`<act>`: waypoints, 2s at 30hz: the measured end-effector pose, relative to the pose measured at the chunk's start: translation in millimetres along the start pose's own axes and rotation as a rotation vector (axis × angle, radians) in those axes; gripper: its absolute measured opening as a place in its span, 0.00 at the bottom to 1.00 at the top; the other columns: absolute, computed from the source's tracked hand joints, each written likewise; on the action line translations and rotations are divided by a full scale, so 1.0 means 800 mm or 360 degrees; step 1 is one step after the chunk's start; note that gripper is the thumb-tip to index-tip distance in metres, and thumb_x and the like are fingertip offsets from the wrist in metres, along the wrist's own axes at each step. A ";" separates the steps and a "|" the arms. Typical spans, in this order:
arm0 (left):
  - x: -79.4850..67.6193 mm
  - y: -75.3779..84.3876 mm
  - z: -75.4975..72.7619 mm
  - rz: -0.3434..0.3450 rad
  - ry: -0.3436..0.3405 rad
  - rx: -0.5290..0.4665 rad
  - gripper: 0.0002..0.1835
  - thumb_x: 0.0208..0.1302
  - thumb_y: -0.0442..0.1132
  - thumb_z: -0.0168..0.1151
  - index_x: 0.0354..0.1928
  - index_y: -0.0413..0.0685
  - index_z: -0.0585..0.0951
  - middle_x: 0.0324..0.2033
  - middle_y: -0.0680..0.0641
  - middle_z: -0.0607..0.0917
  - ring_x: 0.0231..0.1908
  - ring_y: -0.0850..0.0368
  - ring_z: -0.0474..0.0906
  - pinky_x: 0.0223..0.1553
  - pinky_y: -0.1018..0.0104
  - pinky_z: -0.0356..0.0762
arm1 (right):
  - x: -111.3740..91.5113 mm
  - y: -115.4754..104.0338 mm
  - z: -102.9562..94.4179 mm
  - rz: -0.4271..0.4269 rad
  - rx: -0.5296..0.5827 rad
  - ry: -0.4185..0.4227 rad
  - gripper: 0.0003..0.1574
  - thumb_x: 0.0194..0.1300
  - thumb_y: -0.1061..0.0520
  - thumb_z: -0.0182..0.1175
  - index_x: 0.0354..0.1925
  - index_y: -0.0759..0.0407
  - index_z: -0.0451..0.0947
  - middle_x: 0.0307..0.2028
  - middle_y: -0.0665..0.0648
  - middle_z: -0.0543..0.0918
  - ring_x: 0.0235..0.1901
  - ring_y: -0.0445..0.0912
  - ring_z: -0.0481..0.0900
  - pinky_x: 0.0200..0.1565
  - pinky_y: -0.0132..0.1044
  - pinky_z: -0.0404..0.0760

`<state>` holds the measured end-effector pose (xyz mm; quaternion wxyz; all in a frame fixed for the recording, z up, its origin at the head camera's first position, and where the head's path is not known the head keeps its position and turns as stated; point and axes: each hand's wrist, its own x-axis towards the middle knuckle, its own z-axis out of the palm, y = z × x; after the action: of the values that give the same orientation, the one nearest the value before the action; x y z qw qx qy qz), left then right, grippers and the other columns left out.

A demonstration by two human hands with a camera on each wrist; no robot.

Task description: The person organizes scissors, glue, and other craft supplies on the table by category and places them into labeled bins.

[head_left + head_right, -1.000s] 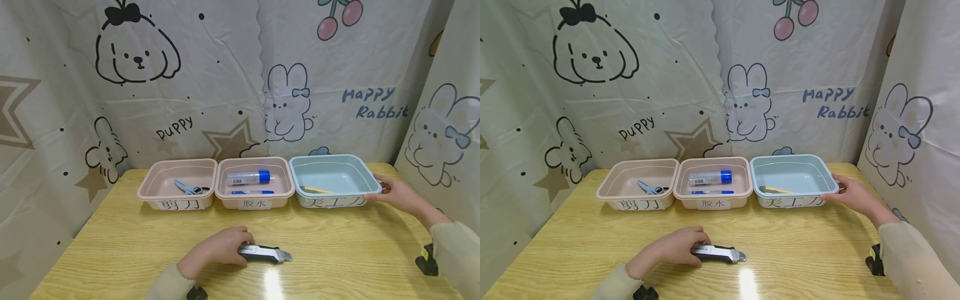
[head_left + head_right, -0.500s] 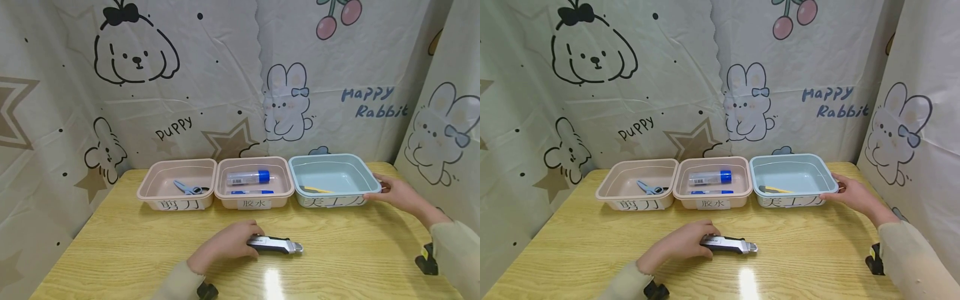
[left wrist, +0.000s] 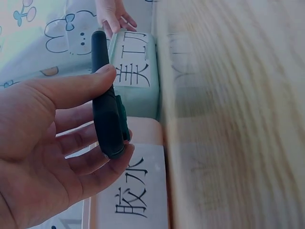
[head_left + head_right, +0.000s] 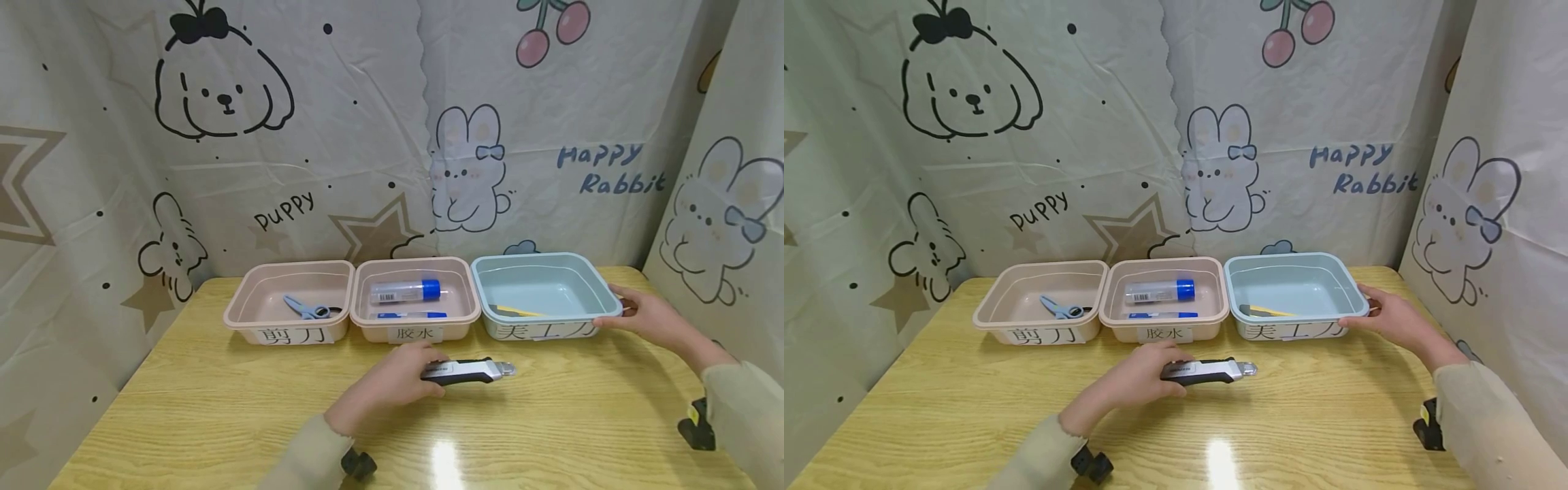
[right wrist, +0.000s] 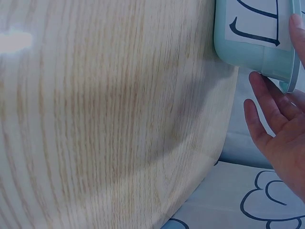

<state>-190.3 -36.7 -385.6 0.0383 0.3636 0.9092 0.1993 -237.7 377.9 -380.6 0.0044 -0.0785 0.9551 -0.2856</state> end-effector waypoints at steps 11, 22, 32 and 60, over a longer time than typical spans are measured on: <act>0.022 0.012 -0.006 0.0022 0.0122 0.0046 0.22 0.46 0.48 0.64 0.46 0.53 0.75 0.37 0.58 0.75 0.36 0.66 0.69 0.39 0.72 0.67 | 0.000 0.001 0.000 0.0014 0.0005 -0.0010 0.58 0.47 0.39 0.59 0.60 0.74 0.46 0.44 0.74 0.70 0.39 0.59 0.72 0.33 0.44 0.74; 0.046 0.031 -0.012 0.0009 0.0217 0.0011 0.23 0.46 0.51 0.63 0.48 0.56 0.75 0.36 0.59 0.76 0.33 0.68 0.68 0.35 0.74 0.67 | 0.000 0.001 0.001 0.0023 0.0003 -0.0013 0.58 0.47 0.39 0.59 0.60 0.73 0.46 0.44 0.74 0.70 0.39 0.58 0.73 0.33 0.44 0.74; 0.071 0.048 -0.021 -0.0021 0.0362 -0.0042 0.23 0.46 0.53 0.62 0.47 0.58 0.76 0.32 0.61 0.77 0.28 0.68 0.66 0.28 0.77 0.64 | 0.000 0.000 -0.001 -0.0005 0.0010 -0.0019 0.57 0.48 0.40 0.59 0.60 0.74 0.45 0.44 0.75 0.70 0.39 0.59 0.73 0.33 0.44 0.74; 0.180 0.065 -0.018 -0.0255 0.0309 -0.0133 0.23 0.50 0.52 0.58 0.51 0.61 0.73 0.42 0.60 0.78 0.33 0.71 0.71 0.32 0.79 0.69 | 0.001 0.000 -0.001 0.0030 -0.0002 -0.0037 0.58 0.48 0.39 0.58 0.60 0.75 0.44 0.46 0.77 0.67 0.41 0.61 0.71 0.34 0.45 0.74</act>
<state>-265.1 90.0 -341.6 -0.0189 0.2669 0.9256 0.2677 -238.5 378.4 -380.1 0.0181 -0.0729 0.9559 -0.2840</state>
